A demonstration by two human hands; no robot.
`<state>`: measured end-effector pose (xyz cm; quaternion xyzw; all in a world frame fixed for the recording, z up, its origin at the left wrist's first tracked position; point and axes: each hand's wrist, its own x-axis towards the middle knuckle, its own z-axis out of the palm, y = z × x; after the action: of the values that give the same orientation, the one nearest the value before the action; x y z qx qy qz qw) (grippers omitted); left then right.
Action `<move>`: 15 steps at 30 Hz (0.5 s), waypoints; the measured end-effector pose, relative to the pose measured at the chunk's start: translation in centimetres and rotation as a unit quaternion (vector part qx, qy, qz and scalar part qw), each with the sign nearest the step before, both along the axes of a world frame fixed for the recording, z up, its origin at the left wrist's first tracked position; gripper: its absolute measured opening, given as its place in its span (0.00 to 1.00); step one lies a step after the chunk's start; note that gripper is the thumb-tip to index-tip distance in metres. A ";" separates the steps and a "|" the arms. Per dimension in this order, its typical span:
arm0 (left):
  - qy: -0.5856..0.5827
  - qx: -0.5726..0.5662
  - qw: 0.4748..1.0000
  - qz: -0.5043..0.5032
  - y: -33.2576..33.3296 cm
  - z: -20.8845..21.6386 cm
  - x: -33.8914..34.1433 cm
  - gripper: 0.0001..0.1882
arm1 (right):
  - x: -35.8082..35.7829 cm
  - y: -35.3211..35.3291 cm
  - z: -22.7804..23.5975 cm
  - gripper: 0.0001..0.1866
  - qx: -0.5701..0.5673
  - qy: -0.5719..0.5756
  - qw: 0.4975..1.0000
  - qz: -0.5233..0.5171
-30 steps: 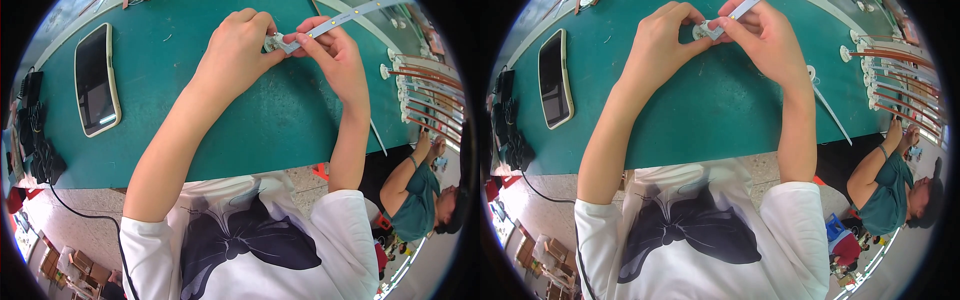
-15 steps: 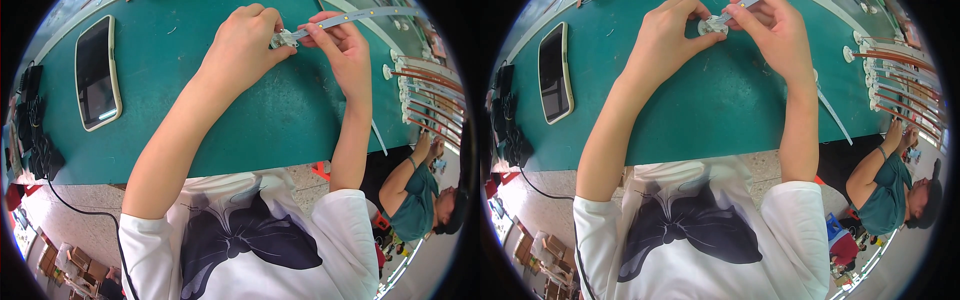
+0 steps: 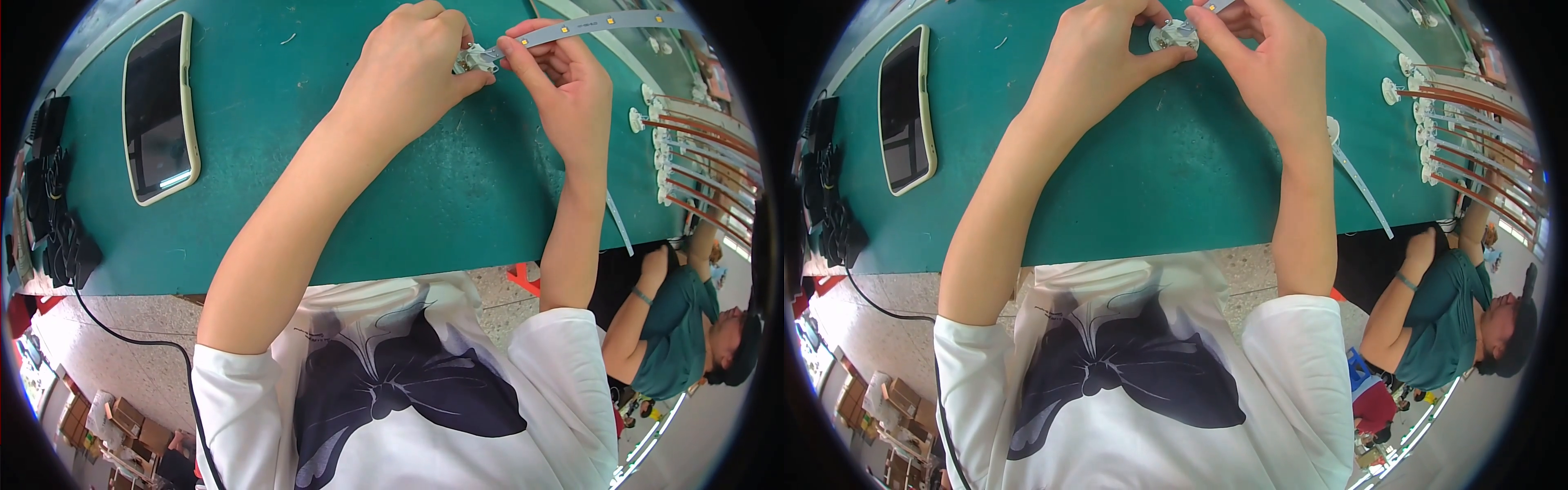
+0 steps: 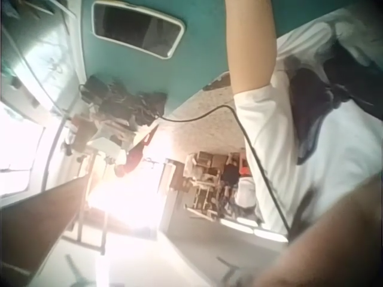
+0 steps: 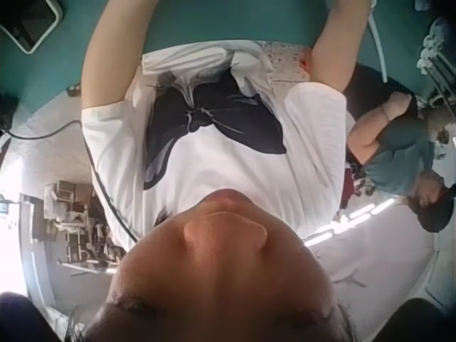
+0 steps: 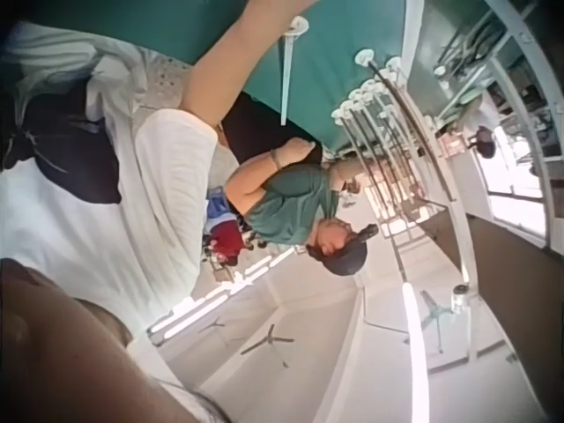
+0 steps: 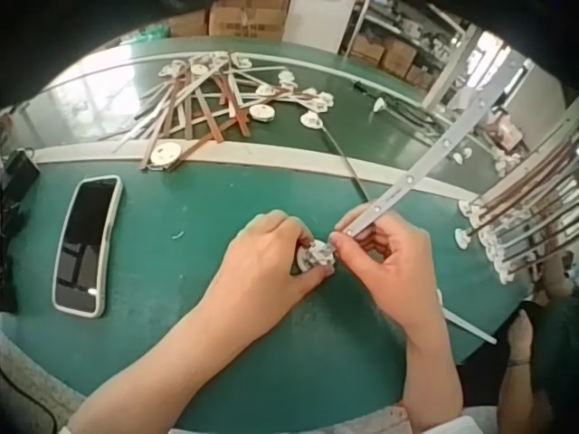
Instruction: Assembling LED strips onto circular mounting bases at a factory workbench.
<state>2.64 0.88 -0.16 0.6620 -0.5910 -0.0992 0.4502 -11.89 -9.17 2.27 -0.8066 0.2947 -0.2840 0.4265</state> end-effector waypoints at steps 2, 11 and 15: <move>0.001 0.004 1.000 0.000 0.0 0.1 0.0 0.14 | 0.2 0.5 0.3 0.08 -0.034 0.013 0.999 -0.003; -0.001 0.012 1.000 0.010 -0.2 0.0 -0.2 0.13 | 1.0 2.0 0.6 0.06 -0.162 0.061 0.984 -0.029; -0.003 0.014 1.000 0.014 0.0 0.2 -0.2 0.13 | 1.0 1.9 0.3 0.06 -0.134 0.046 0.990 -0.027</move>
<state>2.44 0.89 0.05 0.6764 -0.5817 -0.0991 0.4407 -10.93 -7.24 2.62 -0.8605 0.2948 -0.2946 0.2929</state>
